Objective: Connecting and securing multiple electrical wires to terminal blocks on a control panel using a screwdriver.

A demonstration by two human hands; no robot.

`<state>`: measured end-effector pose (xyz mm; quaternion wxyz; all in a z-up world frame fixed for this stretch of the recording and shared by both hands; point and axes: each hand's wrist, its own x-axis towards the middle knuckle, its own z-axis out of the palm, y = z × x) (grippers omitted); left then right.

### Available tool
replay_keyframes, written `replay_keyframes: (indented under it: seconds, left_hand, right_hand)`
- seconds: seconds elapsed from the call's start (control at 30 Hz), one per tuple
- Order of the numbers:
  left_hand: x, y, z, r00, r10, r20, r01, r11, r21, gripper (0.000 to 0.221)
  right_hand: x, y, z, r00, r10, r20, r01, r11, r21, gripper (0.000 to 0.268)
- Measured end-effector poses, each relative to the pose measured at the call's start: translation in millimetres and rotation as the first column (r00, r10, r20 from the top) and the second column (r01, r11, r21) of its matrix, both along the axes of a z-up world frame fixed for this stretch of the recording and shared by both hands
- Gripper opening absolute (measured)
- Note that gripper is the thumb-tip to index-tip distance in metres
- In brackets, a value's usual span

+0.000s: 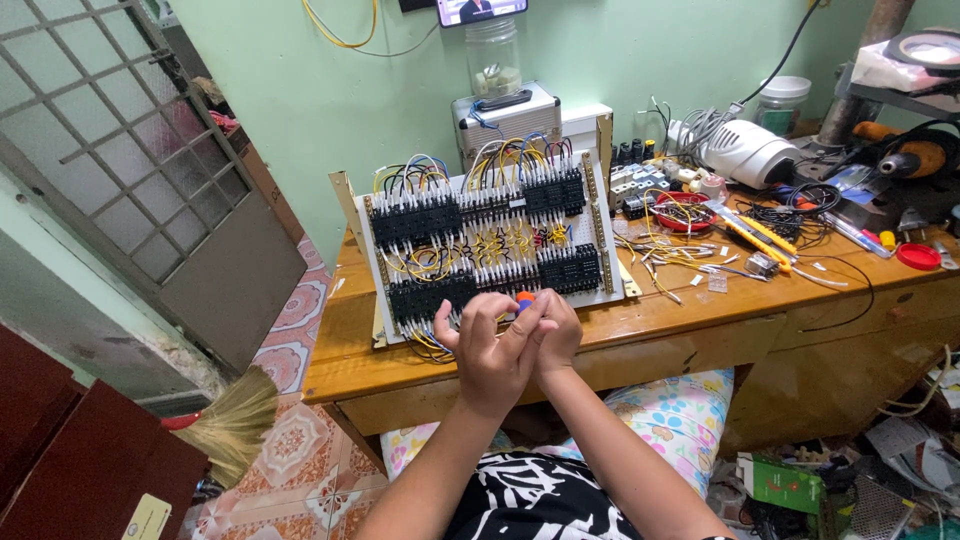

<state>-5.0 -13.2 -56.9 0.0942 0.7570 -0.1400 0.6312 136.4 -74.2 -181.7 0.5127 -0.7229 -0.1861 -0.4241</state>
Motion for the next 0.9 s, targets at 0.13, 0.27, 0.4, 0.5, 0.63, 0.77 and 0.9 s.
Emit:
replay_keyframes:
  seconds: [0.13,0.27,0.4,0.5,0.63,0.77,0.9]
  left_hand:
    - [3.6,-2.5,-10.1,0.999,-0.029,0.016,0.029,1.0,0.005,0.031]
    - [-1.5,-8.4,-8.0,0.998,-0.06,-0.034,0.061,0.998,0.015,0.037]
    - [-0.7,-11.2,-2.9,0.997,0.062,0.05,-0.063,0.998,0.028,0.035]
    - [8.6,-3.2,-17.9,0.997,-0.005,0.083,0.003,1.0,0.021,0.02]
    - [2.7,-14.4,-16.7,0.994,0.045,0.095,-0.048,0.998,0.028,0.012]
    - [-5.2,-21.4,-10.2,1.0,0.015,0.01,-0.016,1.0,0.016,0.026]
    - [-5.5,-17.8,-4.0,0.994,0.105,-0.003,-0.105,0.994,-0.013,0.04]
  right_hand:
    - [4.7,4.7,-8.4,0.999,-0.047,-0.023,0.046,0.998,-0.033,0.017]
    - [2.4,5.3,-5.9,0.998,-0.063,-0.023,0.062,0.998,-0.034,0.027]
    - [0.5,1.6,-6.2,0.998,0.0,-0.068,-0.005,0.998,-0.06,0.021]
    - [-4.9,26.0,-27.5,0.708,-0.65,0.275,0.701,0.601,-0.383,0.026]
    - [-9.6,-14.2,3.2,0.928,0.331,-0.173,-0.339,0.941,-0.017,0.018]
    - [-13.5,2.1,-1.7,0.976,-0.217,0.031,0.213,0.907,-0.363,0.011]
    - [21.4,7.2,-39.7,0.996,-0.079,0.048,0.087,0.975,-0.206,0.028]
